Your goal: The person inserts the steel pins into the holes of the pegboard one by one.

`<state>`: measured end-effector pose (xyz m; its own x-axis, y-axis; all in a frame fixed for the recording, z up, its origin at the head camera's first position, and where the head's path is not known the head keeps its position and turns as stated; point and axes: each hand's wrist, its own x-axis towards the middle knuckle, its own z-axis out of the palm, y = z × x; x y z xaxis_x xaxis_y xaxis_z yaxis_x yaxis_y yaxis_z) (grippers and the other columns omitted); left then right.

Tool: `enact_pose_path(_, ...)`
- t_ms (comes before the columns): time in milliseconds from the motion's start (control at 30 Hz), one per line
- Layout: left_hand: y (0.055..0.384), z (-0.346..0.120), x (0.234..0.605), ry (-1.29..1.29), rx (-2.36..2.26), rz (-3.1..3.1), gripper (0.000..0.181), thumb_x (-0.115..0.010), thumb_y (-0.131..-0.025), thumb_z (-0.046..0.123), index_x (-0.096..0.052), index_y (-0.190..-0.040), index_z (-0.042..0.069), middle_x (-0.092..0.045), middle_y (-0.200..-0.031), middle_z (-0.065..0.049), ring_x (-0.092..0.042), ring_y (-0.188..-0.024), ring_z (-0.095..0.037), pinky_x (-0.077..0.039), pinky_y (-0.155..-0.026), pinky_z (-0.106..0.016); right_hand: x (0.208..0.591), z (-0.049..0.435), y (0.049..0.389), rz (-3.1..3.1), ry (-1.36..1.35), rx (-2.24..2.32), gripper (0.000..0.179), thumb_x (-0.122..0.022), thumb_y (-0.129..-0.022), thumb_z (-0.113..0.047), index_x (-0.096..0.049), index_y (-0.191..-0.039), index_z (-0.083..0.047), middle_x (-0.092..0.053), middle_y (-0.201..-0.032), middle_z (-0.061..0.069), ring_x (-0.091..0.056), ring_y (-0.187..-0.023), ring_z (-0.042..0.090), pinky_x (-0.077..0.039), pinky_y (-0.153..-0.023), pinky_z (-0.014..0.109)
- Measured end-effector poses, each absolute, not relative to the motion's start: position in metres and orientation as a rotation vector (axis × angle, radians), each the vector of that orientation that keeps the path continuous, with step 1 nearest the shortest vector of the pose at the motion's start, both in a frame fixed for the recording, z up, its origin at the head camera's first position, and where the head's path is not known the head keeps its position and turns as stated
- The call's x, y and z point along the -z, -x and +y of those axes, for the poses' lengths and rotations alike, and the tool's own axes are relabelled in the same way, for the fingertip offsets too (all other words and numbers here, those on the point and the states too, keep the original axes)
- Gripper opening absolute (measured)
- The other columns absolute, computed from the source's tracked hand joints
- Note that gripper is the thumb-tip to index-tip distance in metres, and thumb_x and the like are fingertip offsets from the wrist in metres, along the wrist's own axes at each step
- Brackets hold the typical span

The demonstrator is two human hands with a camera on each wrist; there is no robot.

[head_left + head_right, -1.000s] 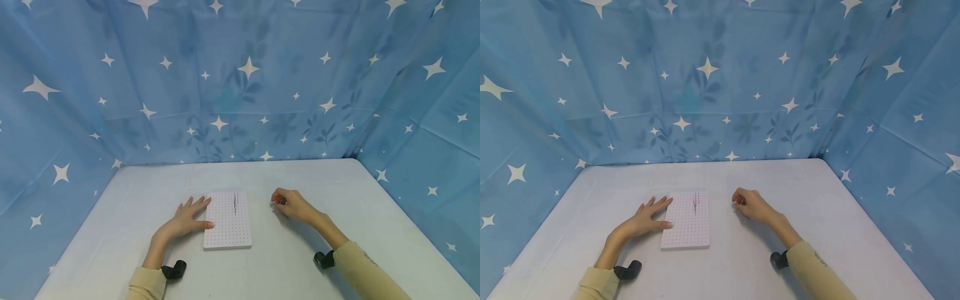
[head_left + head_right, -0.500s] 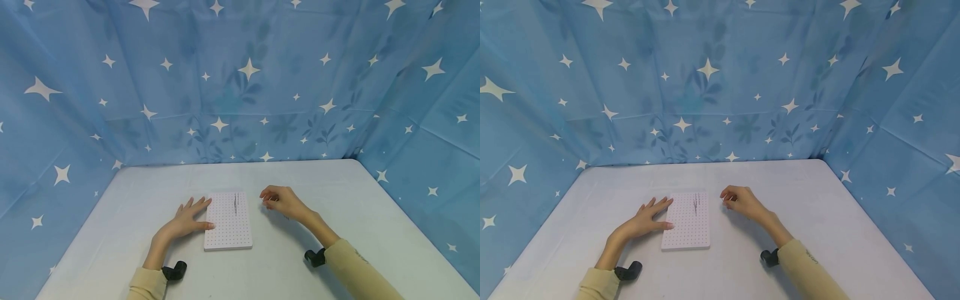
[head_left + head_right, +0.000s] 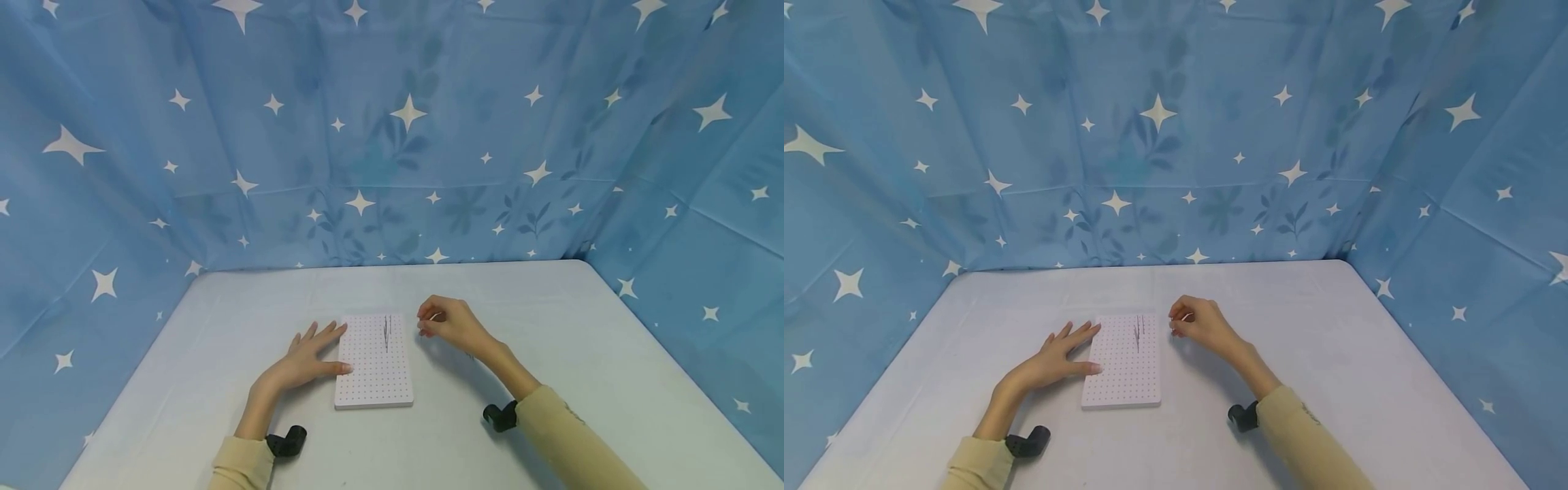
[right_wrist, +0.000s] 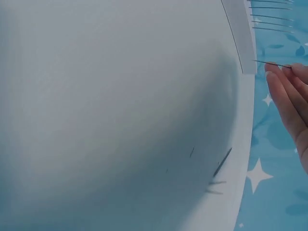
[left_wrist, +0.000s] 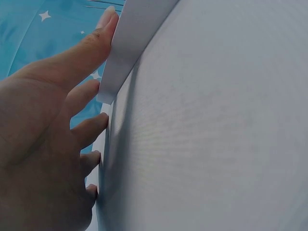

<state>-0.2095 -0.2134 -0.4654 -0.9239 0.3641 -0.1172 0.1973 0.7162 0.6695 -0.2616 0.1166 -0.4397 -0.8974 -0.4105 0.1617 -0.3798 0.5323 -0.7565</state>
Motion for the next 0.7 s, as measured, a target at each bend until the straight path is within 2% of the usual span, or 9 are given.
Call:
enact_pose_path(200,0.21,-0.214,0.465,-0.442,-1.007,2.678,0.09,-0.078,-0.088,0.048,-0.037,-0.161,0.014,-0.024,-0.168,-0.021,0.001,-0.157,-0.048,0.007,-0.123,-0.069,0.44,0.108,0.263,2.696,0.73,1.397,0.009,-0.075,-0.091,0.0,-0.068,-0.096,-0.003,-0.074,-0.088,0.006,-0.074,-0.075,0.014,-0.062,-0.069,0.024)
enact_pose_path(700,0.211,-0.214,0.467,-0.443,-1.011,2.678,0.091,-0.078,-0.088,0.048,-0.036,-0.161,0.014,-0.024,-0.169,-0.021,0.001,-0.157,-0.048,0.007,-0.122,-0.07,0.442,0.088,0.263,2.679,0.734,1.458,0.008,-0.073,-0.092,0.001,-0.067,-0.092,-0.004,-0.076,-0.091,0.008,-0.076,-0.082,0.016,-0.062,-0.073,0.025)
